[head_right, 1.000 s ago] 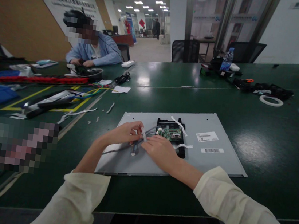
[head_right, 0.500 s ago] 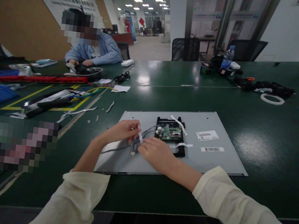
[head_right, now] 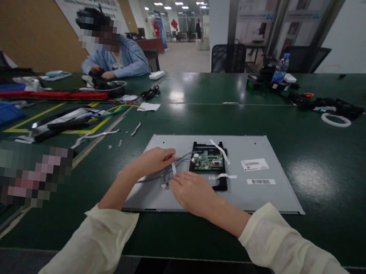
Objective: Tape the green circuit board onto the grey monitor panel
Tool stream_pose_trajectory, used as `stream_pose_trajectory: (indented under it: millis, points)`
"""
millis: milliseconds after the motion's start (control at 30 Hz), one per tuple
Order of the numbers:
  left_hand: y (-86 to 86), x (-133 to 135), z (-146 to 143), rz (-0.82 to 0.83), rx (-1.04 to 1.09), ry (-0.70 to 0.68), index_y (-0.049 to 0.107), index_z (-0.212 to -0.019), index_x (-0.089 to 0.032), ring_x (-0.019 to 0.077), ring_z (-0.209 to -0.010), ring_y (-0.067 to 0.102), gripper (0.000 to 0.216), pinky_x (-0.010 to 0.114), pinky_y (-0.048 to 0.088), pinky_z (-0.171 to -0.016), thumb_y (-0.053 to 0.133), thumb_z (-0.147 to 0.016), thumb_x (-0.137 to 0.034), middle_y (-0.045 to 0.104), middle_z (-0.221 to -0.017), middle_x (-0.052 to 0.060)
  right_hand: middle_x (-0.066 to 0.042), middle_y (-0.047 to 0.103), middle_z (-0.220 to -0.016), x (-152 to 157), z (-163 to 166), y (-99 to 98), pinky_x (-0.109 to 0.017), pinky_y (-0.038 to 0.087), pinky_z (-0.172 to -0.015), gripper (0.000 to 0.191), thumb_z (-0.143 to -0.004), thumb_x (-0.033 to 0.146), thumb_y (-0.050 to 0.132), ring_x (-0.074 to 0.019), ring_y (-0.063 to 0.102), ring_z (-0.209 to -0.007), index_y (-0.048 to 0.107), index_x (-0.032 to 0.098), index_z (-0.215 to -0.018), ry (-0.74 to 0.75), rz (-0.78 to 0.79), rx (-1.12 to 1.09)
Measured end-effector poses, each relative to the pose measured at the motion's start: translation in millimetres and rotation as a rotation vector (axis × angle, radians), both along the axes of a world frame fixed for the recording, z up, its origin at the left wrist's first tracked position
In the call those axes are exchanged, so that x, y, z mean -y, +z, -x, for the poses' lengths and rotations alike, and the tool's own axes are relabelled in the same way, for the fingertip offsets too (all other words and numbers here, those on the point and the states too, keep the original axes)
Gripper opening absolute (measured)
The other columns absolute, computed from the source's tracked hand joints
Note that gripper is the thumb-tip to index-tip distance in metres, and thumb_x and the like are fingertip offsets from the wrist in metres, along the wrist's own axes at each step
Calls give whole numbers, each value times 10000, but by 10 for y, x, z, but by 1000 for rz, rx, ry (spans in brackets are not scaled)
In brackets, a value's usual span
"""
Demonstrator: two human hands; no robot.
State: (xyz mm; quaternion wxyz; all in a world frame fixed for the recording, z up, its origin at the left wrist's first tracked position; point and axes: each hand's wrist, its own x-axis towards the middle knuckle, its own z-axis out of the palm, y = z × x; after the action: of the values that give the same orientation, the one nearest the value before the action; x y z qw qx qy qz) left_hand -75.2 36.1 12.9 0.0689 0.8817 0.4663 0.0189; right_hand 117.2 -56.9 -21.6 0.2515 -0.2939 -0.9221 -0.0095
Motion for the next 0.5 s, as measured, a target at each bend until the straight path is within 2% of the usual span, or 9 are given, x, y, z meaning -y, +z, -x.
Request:
stream_pose_trajectory:
  millis: [267,500]
  points:
    - [-5,24,-24,-124,-214,97,569,-899,-185,210,-765,620,308,275,377,-658,345,-935,-393,653,-797,80,-140,667,-1038,94,-16,45,-363,442,-934,252,-933,179,403,-201,609,-1019,630,97,-1008,18,-28,55]
    - [-29,19,-33,-137,-235,239,570,-953,-178,219,-835,634,337,279,401,-681,337,-943,-421,664,-859,97,-123,669,-1041,162,9,2,-350,442,-929,250,-928,155,391,-182,620,-967,638,111,-937,71,-85,29]
